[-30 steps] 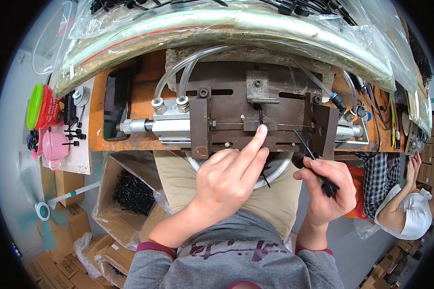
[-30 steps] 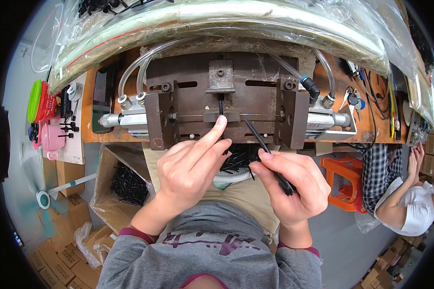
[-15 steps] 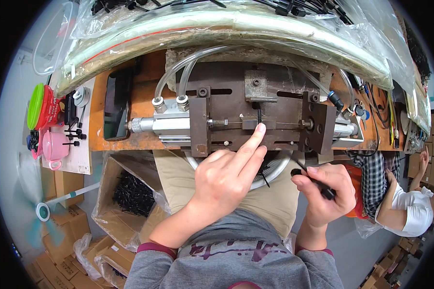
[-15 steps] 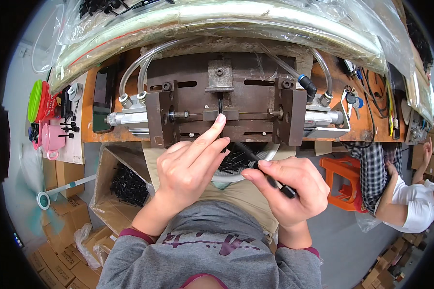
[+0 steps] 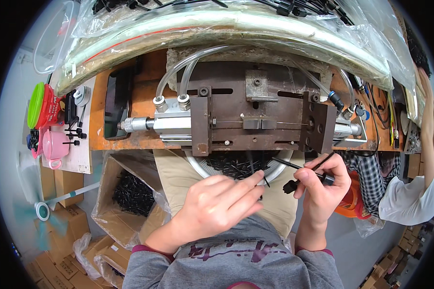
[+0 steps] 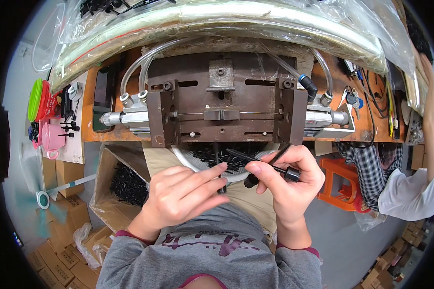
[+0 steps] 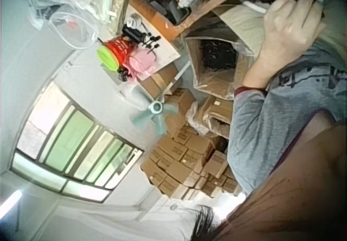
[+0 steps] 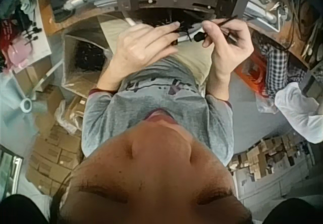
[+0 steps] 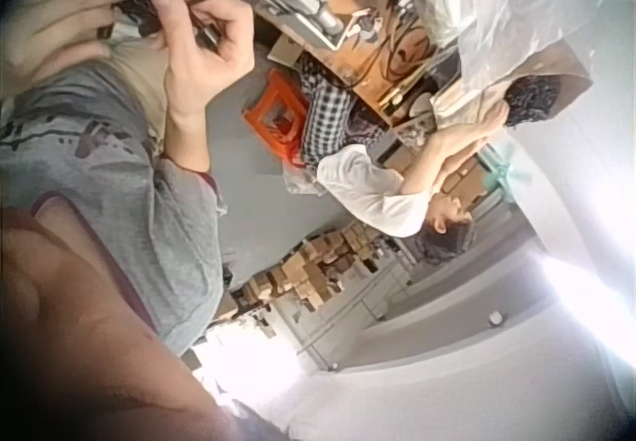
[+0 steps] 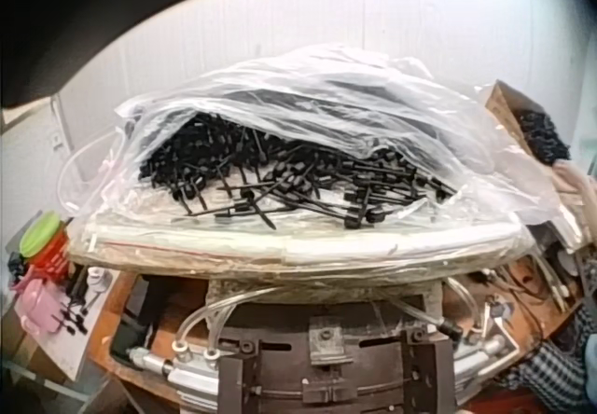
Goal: The recorder is assembling small black electronic components using a pneumatic jig.
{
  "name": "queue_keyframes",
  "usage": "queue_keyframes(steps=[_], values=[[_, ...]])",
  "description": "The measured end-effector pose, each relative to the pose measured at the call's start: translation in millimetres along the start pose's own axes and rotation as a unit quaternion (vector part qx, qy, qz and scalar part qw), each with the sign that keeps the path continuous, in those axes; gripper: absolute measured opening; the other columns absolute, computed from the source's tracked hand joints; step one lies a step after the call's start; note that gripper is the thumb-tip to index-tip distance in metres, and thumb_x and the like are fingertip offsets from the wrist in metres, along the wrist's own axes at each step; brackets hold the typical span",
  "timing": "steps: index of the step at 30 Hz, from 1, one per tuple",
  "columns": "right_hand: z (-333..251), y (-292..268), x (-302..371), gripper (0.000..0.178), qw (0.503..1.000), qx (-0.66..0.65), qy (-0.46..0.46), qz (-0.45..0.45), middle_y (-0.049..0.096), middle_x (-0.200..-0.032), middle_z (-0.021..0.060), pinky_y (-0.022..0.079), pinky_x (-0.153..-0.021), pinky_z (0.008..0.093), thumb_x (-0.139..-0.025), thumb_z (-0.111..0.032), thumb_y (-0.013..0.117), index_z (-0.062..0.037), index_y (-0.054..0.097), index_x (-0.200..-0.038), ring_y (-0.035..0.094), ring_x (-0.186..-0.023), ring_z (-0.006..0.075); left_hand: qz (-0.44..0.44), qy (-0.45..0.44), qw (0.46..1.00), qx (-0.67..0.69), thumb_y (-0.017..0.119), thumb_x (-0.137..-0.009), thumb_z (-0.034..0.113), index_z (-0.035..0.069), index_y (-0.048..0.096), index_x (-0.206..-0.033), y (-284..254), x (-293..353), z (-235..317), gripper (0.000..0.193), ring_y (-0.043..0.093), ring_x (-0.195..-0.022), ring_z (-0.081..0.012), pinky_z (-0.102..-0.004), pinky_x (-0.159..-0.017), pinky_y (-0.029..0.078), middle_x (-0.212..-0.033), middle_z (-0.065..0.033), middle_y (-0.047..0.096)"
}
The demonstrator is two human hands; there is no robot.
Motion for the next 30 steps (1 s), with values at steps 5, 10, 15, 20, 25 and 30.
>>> queue_keyframes(steps=[5, 10, 15, 20, 25, 30], values=[[7, 15, 4, 0.025, 0.999, -0.017, 0.036, -0.031, 0.069, -0.081, 0.016, 0.046, -0.045, 0.0202, -0.077, 0.012, 0.076, 0.0, 0.054, -0.079, 0.062, -0.053, 0.0106, 0.108, 0.065, 0.991, -0.039, 0.086, -0.068, 0.02, 0.004, 0.071, -0.106, -8, 1, 15, 0.043, 0.067, -0.067, -0.0141, -0.0248, -0.056, 0.052, -0.102, -0.0094, 0.073], [12, 24, 4, 0.018, 0.998, 0.008, -0.003, -0.066, 0.068, -0.074, 0.0134, 0.046, -0.046, 0.021, -0.079, 0.011, 0.074, 0.0026, 0.059, -0.08, 0.061, -0.053, 0.0093, 0.073, 0.073, 0.995, 0.003, 0.083, -0.071, 0.01, 0.002, 0.072, -0.106, -5, -8, 16, 0.038, 0.07, -0.073, -0.0164, -0.0264, -0.059, 0.055, -0.099, -0.009, 0.071], [16, 17, 3, 0.004, 0.997, -0.049, 0.047, -0.033, 0.068, -0.074, 0.0128, 0.041, -0.042, 0.0198, -0.086, 0.007, 0.067, 0.0065, 0.064, -0.088, 0.059, -0.051, 0.0089, 0.112, 0.042, 0.992, 0.05, 0.085, -0.067, 0.005, 0.003, 0.073, -0.104, -6, 0, 12, 0.039, 0.069, -0.074, -0.0179, -0.0271, -0.06, 0.056, -0.096, -0.0073, 0.07], [14, -5, -4, 0.007, 0.994, -0.098, -0.04, 0.009, 0.063, -0.067, 0.0103, 0.036, -0.037, 0.0172, -0.088, 0.001, 0.068, 0.0056, 0.064, -0.091, 0.054, -0.043, 0.0083, 0.156, 0.007, 0.988, 0.001, 0.086, -0.064, 0.004, 0.004, 0.074, -0.102, -8, -4, 7, 0.04, 0.068, -0.078, -0.0184, -0.0287, -0.062, 0.056, -0.096, -0.0062, 0.069], [9, -10, -2, 0.009, 0.994, -0.08, -0.069, 0.016, 0.064, -0.07, 0.0127, 0.038, -0.035, 0.0186, -0.087, 0.003, 0.068, 0.006, 0.065, -0.094, 0.055, -0.042, 0.0107, 0.138, -0.026, 0.988, -0.058, 0.082, -0.064, 0.003, -0.001, 0.072, -0.097, 8, -11, -12, 0.034, 0.069, -0.084, -0.0275, -0.0323, -0.069, 0.057, -0.114, -0.0159, 0.069], [12, -12, -4, 0.009, 0.992, -0.101, -0.07, 0.008, 0.065, -0.072, 0.0147, 0.047, -0.038, 0.0224, -0.087, 0.006, 0.066, 0.0071, 0.064, -0.095, 0.06, -0.045, 0.0155, 0.094, -0.024, 0.989, -0.108, 0.079, -0.069, 0.005, -0.002, 0.071, -0.096, 19, -17, -17, 0.029, 0.069, -0.083, -0.0236, -0.033, -0.076, 0.057, -0.123, -0.0177, 0.066]])
Point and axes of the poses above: each hand's wrist, its own x-axis away from the middle knuckle, its own y-axis out of the palm, z = x × y, the point moved 6 cm from there along -x, towards the middle knuckle
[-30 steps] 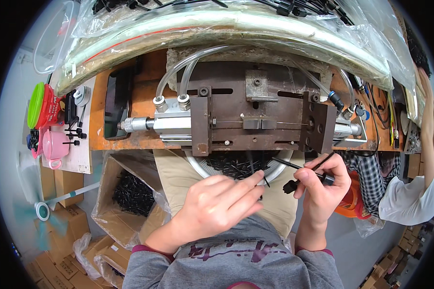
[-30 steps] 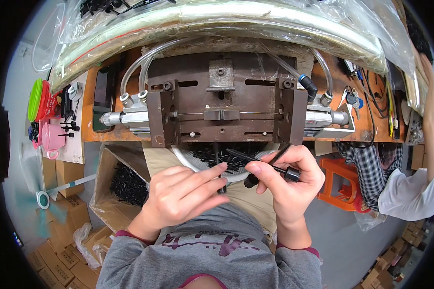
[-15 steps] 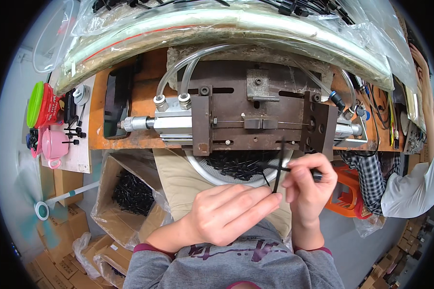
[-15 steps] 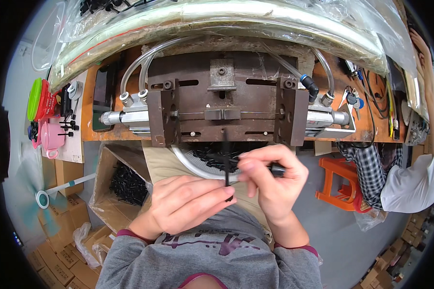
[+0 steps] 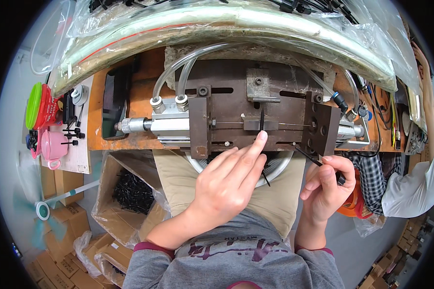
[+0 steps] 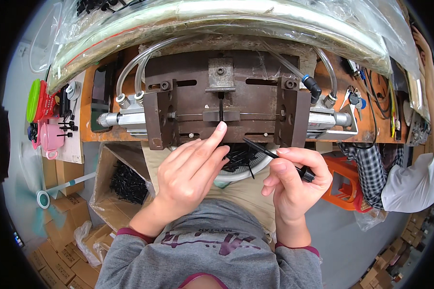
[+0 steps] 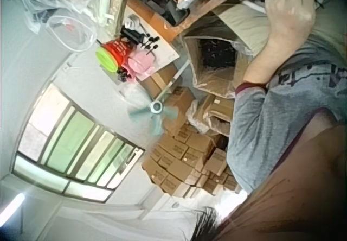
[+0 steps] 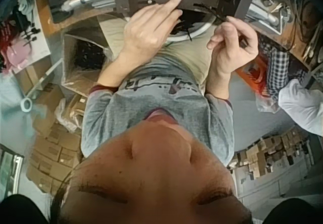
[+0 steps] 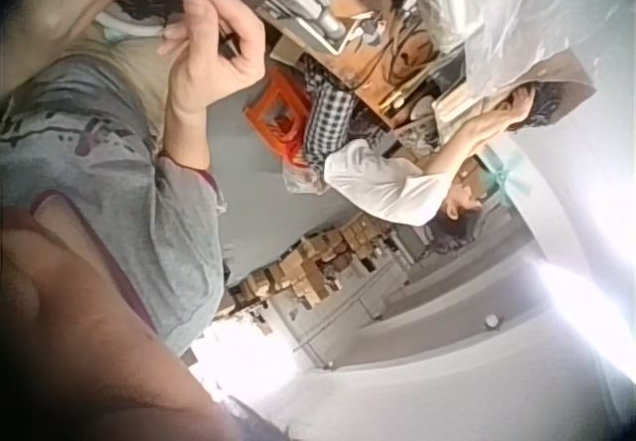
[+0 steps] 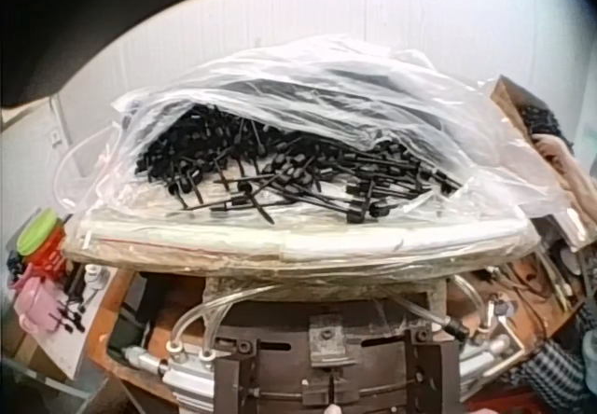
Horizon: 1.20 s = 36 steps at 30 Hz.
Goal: The recorder is assembling small black electronic components using a pneumatic jig.
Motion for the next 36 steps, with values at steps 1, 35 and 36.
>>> queue_keyframes(steps=[1, 35, 36], values=[[0, 0, 0, 0.009, 1.0, -0.008, 0.002, 0.0, 0.065, -0.072, 0.0151, 0.049, -0.039, 0.0239, -0.087, 0.006, 0.065, 0.0071, 0.063, -0.095, 0.061, -0.046, 0.0172, -0.008, 0.0, 1.0, -0.009, 0.079, -0.07, 0.005, -0.002, 0.071, -0.096, 2, -1, 0, 0.028, 0.069, -0.083, -0.0227, -0.033, -0.077, 0.057, -0.125, -0.0176, 0.066], [-13, 24, 10, 0.084, 0.988, 0.078, -0.064, -0.116, 0.053, -0.133, 0.0349, 0.052, -0.099, 0.0462, -0.088, -0.043, 0.072, 0.0147, 0.038, -0.14, 0.056, -0.122, 0.046, -0.087, -0.039, 0.988, 0.119, 0.08, -0.071, 0.008, 0.001, 0.071, -0.095, -12, 8, 1, 0.027, 0.067, -0.067, -0.0189, -0.0286, -0.061, 0.053, -0.119, -0.0136, 0.069], [-14, 28, 9, 0.078, 0.986, 0.086, -0.084, -0.117, 0.055, -0.131, 0.0349, 0.052, -0.097, 0.0455, -0.089, -0.038, 0.072, 0.0152, 0.041, -0.137, 0.058, -0.12, 0.0451, -0.103, -0.035, 0.985, 0.136, 0.08, -0.071, 0.008, 0.001, 0.071, -0.095, -11, 10, 2, 0.026, 0.067, -0.067, -0.019, -0.029, -0.061, 0.054, -0.118, -0.0134, 0.07]])
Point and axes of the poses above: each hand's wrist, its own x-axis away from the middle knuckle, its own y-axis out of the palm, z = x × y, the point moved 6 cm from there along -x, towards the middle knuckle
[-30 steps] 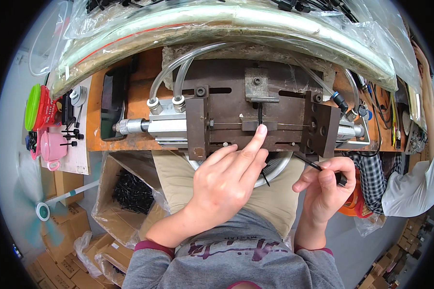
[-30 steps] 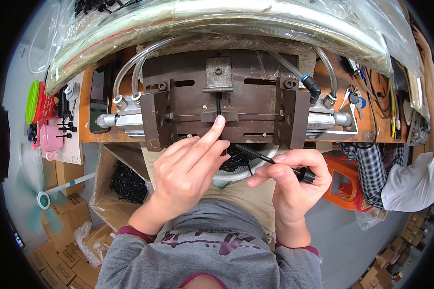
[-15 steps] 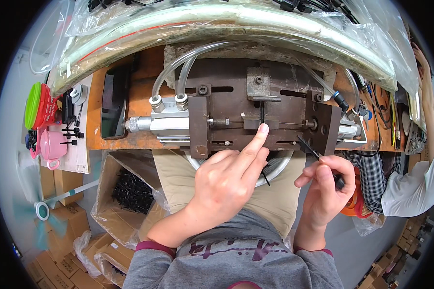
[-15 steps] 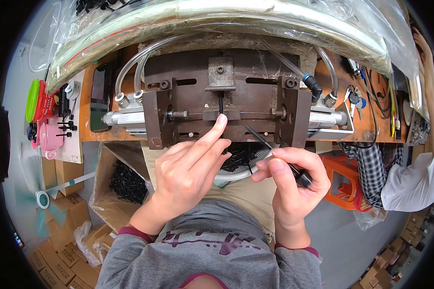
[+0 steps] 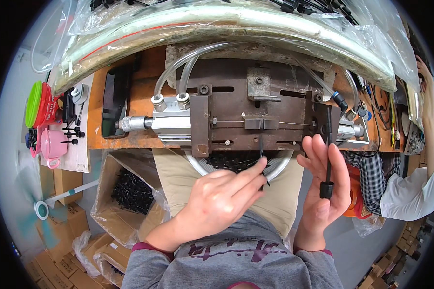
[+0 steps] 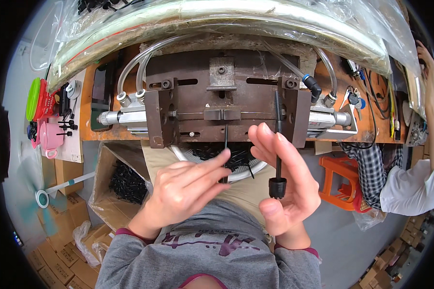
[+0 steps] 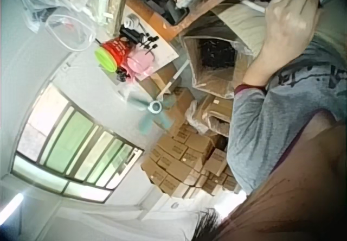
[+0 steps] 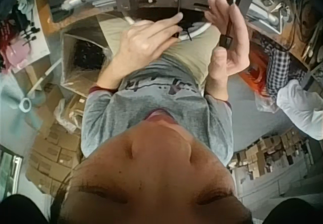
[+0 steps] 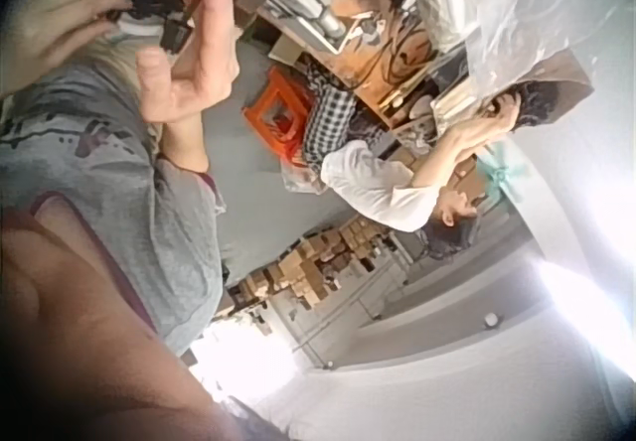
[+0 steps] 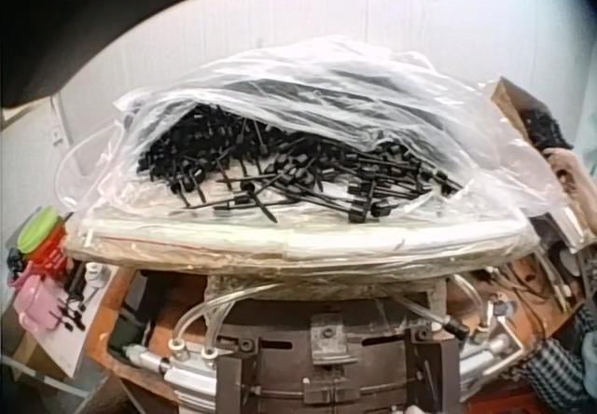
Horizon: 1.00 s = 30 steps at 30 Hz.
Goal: The recorder is assembling small black electronic components using a pneumatic jig.
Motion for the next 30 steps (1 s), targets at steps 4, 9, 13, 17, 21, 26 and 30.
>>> queue_keyframes(steps=[4, 9, 13, 17, 21, 26, 30], values=[[-2, 7, -4, 0.054, 0.98, 0.158, -0.09, -0.083, 0.066, -0.115, 0.0307, 0.057, -0.09, 0.0407, -0.084, -0.015, 0.077, 0.0151, 0.057, -0.124, 0.068, -0.107, 0.0386, -0.067, 0.011, 0.997, 0.032, 0.078, -0.074, 0.011, 0.001, 0.069, -0.097, 10, 11, 1, 0.026, 0.068, -0.069, -0.0204, -0.0308, -0.062, 0.055, -0.116, -0.0125, 0.07], [-10, 20, -7, 0.04, 0.914, 0.365, -0.095, -0.147, 0.071, -0.094, 0.0135, 0.057, -0.069, 0.033, -0.063, -0.008, 0.087, 0.0001, 0.074, -0.1, 0.07, -0.079, 0.0256, -0.089, 0.012, 0.995, 0.046, 0.076, -0.075, 0.012, 0.002, 0.067, -0.098, 31, 27, -8, 0.026, 0.069, -0.075, -0.0231, -0.0344, -0.064, 0.056, -0.102, -0.0108, 0.069], [2, 27, -5, 0.039, 0.9, 0.395, -0.11, -0.147, 0.067, -0.107, 0.0144, 0.057, -0.071, 0.0338, -0.061, -0.009, 0.086, -0.0068, 0.076, -0.099, 0.068, -0.091, 0.0267, -0.125, -0.01, 0.991, 0.053, 0.077, -0.075, 0.014, 0.004, 0.068, -0.097, 48, 32, -17, 0.026, 0.069, -0.075, -0.0268, -0.0379, -0.065, 0.056, -0.085, -0.0103, 0.067], [13, 37, -9, 0.035, 0.881, 0.416, -0.134, -0.183, 0.065, -0.12, 0.0162, 0.058, -0.077, 0.0331, -0.064, -0.007, 0.081, -0.0038, 0.075, -0.098, 0.068, -0.098, 0.0287, -0.144, -0.033, 0.988, 0.051, 0.076, -0.075, 0.014, 0.004, 0.067, -0.097, 60, 37, -30, 0.026, 0.068, -0.077, -0.0278, -0.0397, -0.066, 0.055, -0.087, -0.0097, 0.066], [20, 44, -11, 0.035, 0.853, 0.457, -0.15, -0.204, 0.066, -0.122, 0.0146, 0.056, -0.072, 0.0303, -0.063, -0.007, 0.082, -0.0037, 0.075, -0.097, 0.07, -0.089, 0.0239, -0.143, -0.039, 0.988, 0.042, 0.075, -0.075, 0.015, 0.003, 0.066, -0.098, 71, 40, -39, 0.027, 0.067, -0.08, -0.0278, -0.04, -0.067, 0.055, -0.09, -0.0086, 0.064], [23, 47, -11, 0.028, 0.826, 0.491, -0.183, -0.208, 0.065, -0.125, 0.0159, 0.049, -0.058, 0.0272, -0.069, -0.009, 0.07, 0.0004, 0.072, -0.095, 0.066, -0.069, 0.0157, -0.17, -0.049, 0.983, 0.039, 0.074, -0.075, 0.013, 0.001, 0.067, -0.099, 81, 45, -47, 0.028, 0.07, -0.091, -0.0263, -0.0382, -0.074, 0.057, -0.118, -0.0136, 0.067], [23, 48, -14, 0.029, 0.822, 0.496, -0.173, -0.221, 0.064, -0.126, 0.016, 0.048, -0.056, 0.0267, -0.069, -0.009, 0.066, 0.0009, 0.072, -0.096, 0.066, -0.067, 0.0144, -0.178, -0.053, 0.982, 0.039, 0.075, -0.074, 0.014, 0.002, 0.066, -0.1, 88, 48, -52, 0.03, 0.069, -0.093, -0.0271, -0.0388, -0.075, 0.057, -0.119, -0.0124, 0.066]])
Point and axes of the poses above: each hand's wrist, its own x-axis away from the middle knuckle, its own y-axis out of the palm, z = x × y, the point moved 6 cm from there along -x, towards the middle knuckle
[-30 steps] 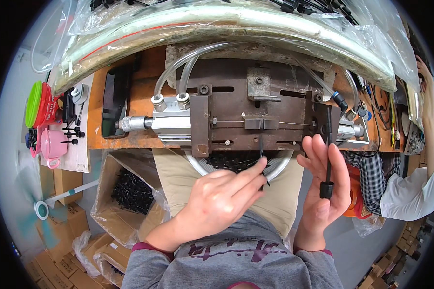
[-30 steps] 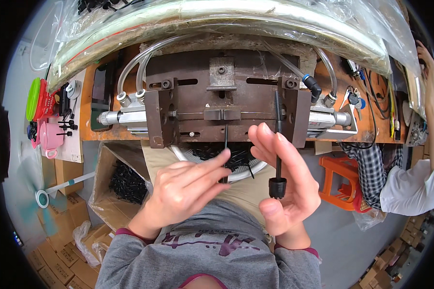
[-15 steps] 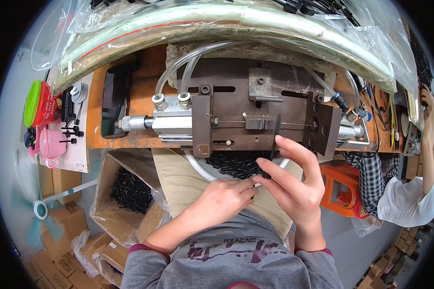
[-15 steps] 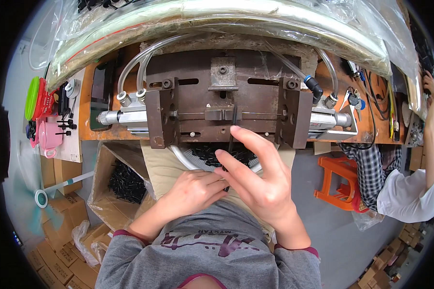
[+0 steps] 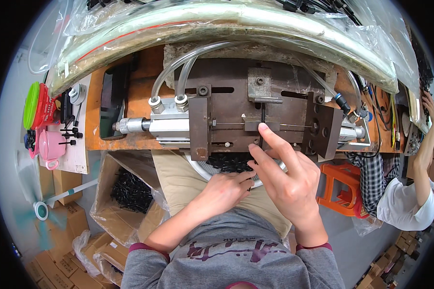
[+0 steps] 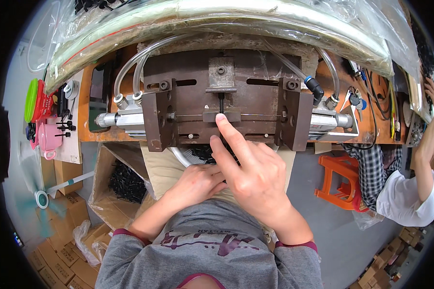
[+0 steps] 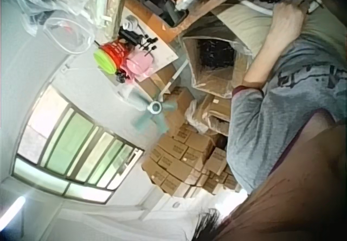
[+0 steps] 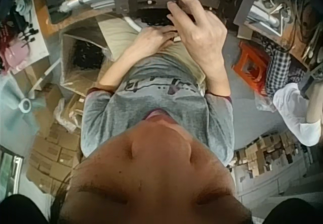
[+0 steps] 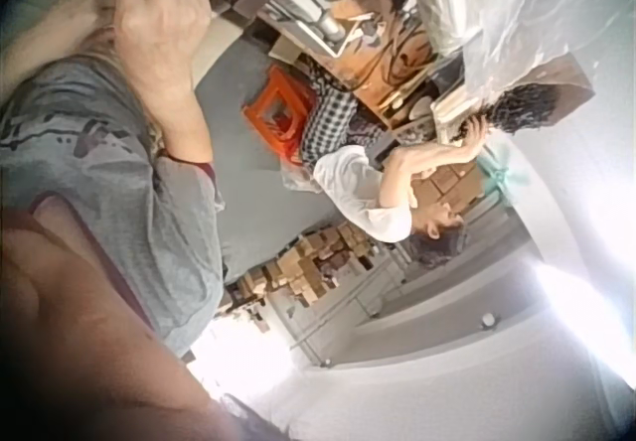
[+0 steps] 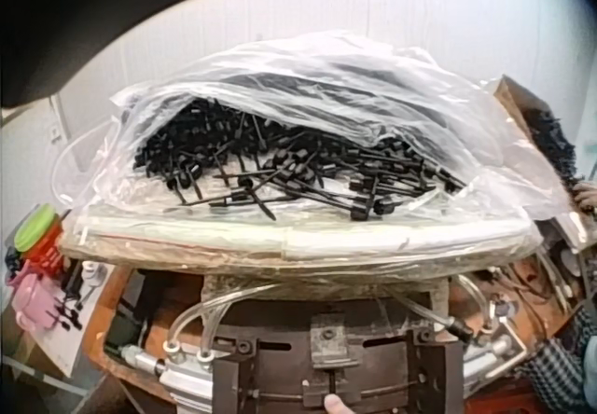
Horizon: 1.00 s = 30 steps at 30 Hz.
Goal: The recorder is assembling small black electronic components using a pneumatic jig.
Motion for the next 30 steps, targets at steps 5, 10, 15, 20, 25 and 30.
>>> queue_keyframes(steps=[5, 10, 15, 20, 25, 30], values=[[-4, -3, -3, 0.029, 0.999, 0.024, 0.033, -0.013, 0.067, -0.123, 0.0092, 0.047, -0.055, 0.0257, -0.065, -0.008, 0.081, -0.0041, 0.074, -0.093, 0.064, -0.063, 0.0121, -0.01, -0.01, 1.0, -0.015, 0.075, -0.075, 0.016, 0.003, 0.065, -0.102, 4, -2, -6, 0.032, 0.068, -0.095, -0.0268, -0.0385, -0.074, 0.057, -0.12, -0.0098, 0.064], [-8, -7, -7, 0.03, 0.998, 0.037, 0.031, -0.037, 0.067, -0.123, 0.0086, 0.047, -0.054, 0.0261, -0.066, -0.008, 0.081, -0.0033, 0.074, -0.095, 0.063, -0.063, 0.0127, -0.006, -0.024, 0.999, -0.032, 0.074, -0.078, 0.018, 0.005, 0.065, -0.105, 5, -1, -11, 0.032, 0.068, -0.095, -0.0271, -0.0377, -0.074, 0.057, -0.122, -0.0095, 0.063], [-7, -27, -24, 0.031, 0.997, -0.024, 0.027, -0.061, 0.07, -0.113, 0.0105, 0.051, -0.059, 0.027, -0.068, -0.009, 0.083, -0.0027, 0.073, -0.097, 0.066, -0.07, 0.0187, 0.039, -0.04, 0.998, -0.036, 0.074, -0.08, 0.021, 0.007, 0.061, -0.121, -4, 4, -8, 0.045, 0.068, -0.095, -0.0287, -0.0369, -0.075, 0.057, -0.13, -0.0116, 0.059], [13, -70, -70, 0.021, 0.993, -0.06, -0.023, 0.094, 0.073, -0.091, 0.0095, 0.051, -0.061, 0.023, -0.077, -0.003, 0.079, -0.0017, 0.073, -0.097, 0.067, -0.076, 0.0153, 0.067, -0.03, 0.997, -0.019, 0.073, -0.082, 0.024, 0.009, 0.057, -0.131, -1, 9, -13, 0.053, 0.068, -0.098, -0.0288, -0.0369, -0.078, 0.058, -0.13, -0.0115, 0.06], [47, -105, -134, 0.015, 0.986, -0.078, 0.045, 0.137, 0.073, -0.087, 0.0034, 0.04, -0.055, 0.0175, -0.085, -0.009, 0.073, -0.0009, 0.075, -0.098, 0.055, -0.063, 0.0034, 0.061, -0.027, 0.998, -0.015, 0.071, -0.085, 0.025, 0.011, 0.056, -0.134, 5, 18, -11, 0.053, 0.069, -0.1, -0.0279, -0.0369, -0.08, 0.059, -0.126, -0.0093, 0.064], [42, -109, -177, 0.042, 0.984, 0.17, 0.005, 0.051, 0.071, -0.106, 0.015, 0.054, -0.09, 0.0364, -0.073, -0.001, 0.074, 0.0005, 0.067, -0.114, 0.067, -0.099, 0.0259, 0.024, -0.015, 1.0, 0.001, 0.07, -0.085, 0.022, 0.011, 0.055, -0.134, 22, 25, -7, 0.052, 0.069, -0.1, -0.028, -0.0367, -0.08, 0.059, -0.127, -0.0101, 0.064]])
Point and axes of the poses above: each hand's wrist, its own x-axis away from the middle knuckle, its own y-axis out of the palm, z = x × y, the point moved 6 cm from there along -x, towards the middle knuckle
